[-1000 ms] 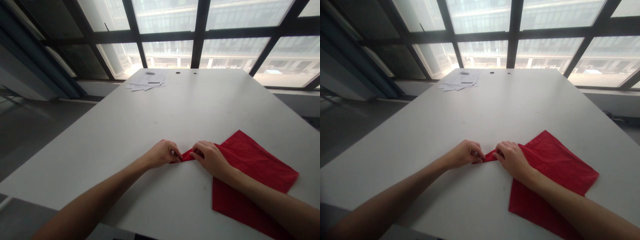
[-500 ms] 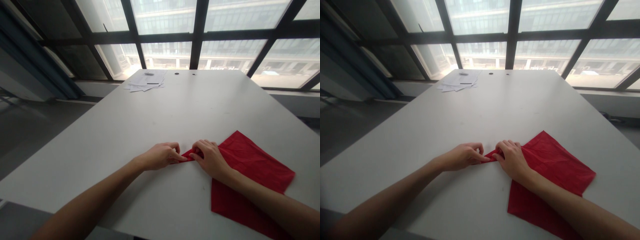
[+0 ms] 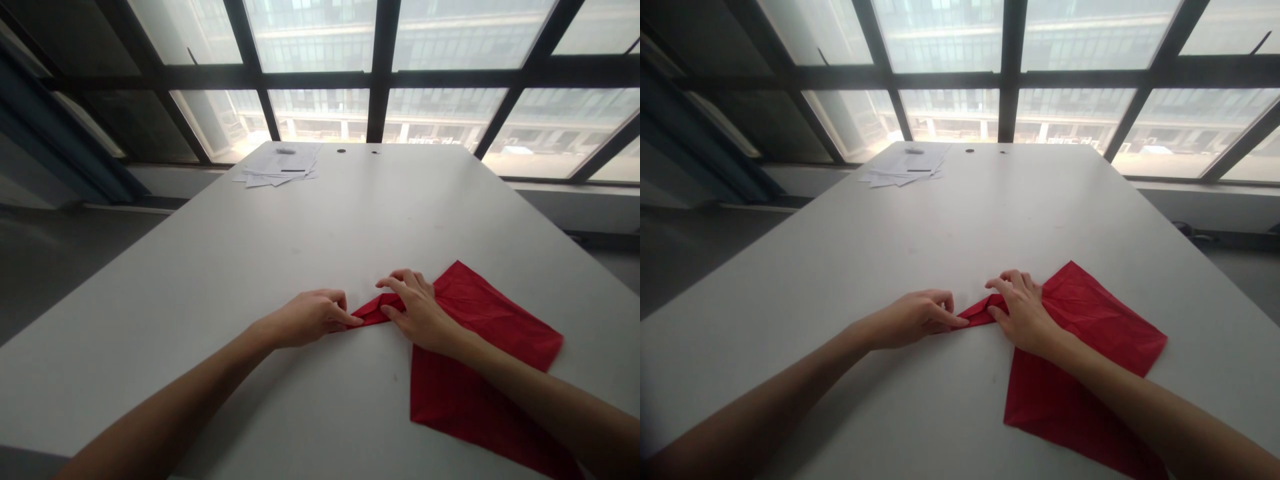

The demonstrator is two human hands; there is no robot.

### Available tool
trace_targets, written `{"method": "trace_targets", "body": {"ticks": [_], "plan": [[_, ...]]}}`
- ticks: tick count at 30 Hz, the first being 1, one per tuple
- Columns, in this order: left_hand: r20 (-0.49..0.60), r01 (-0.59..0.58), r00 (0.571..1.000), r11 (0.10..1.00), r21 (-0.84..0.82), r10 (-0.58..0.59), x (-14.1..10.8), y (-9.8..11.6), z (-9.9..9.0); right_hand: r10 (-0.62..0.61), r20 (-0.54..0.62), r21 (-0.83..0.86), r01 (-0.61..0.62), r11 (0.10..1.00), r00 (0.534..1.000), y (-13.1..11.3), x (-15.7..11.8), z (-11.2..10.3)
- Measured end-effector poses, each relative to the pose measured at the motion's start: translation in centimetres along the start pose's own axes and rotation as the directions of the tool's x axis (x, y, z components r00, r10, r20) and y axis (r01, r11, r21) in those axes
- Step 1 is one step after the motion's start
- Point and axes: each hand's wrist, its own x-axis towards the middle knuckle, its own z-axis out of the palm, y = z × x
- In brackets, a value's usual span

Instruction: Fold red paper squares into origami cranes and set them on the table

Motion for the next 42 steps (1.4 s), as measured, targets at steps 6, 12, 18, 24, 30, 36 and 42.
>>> {"method": "trace_targets", "body": {"ticks": [6, 12, 18, 24, 30, 36, 42], "plan": [[-0.005, 0.004, 1.000, 1.000, -0.014, -0.004, 0.0, 0.0, 0.1, -0.047, 0.041, -0.033, 0.048, 0.998, 0.998, 0.6, -0.3, -0.1], [-0.008, 0.001, 1.000, 1.000, -0.011, -0.002, 0.1, 0.2, -0.2, -0.096, -0.030, 0.044, 0.097, 0.994, 0.995, 0.8, 0.3, -1.7], [-0.020, -0.016, 1.000, 0.998, 0.053, 0.017, -0.2, 0.8, 0.2, -0.047, -0.019, -0.124, 0.044, 0.991, 0.999, -1.0, -0.8, -2.9], [-0.102, -0.121, 0.985, 0.981, 0.150, 0.137, -0.4, 2.1, 0.7, -0.160, 0.159, -0.220, 0.193, 0.956, 0.974, -0.3, -2.3, -1.0], [-0.004, -0.295, 0.955, 0.949, 0.108, 0.297, -0.1, 1.4, 1.3, -0.189, 0.181, -0.165, 0.220, 0.961, 0.965, 0.6, -1.8, -1.3], [-0.008, -0.253, 0.966, 0.956, 0.146, 0.257, -0.2, 1.9, 1.6, -0.170, 0.062, -0.144, 0.177, 0.974, 0.983, -0.4, -1.6, -1.1], [-0.002, -0.239, 0.970, 0.950, 0.200, 0.245, -0.1, 2.4, 1.9, -0.302, 0.114, -0.283, 0.323, 0.903, 0.946, -0.6, -2.2, -0.8]]}}
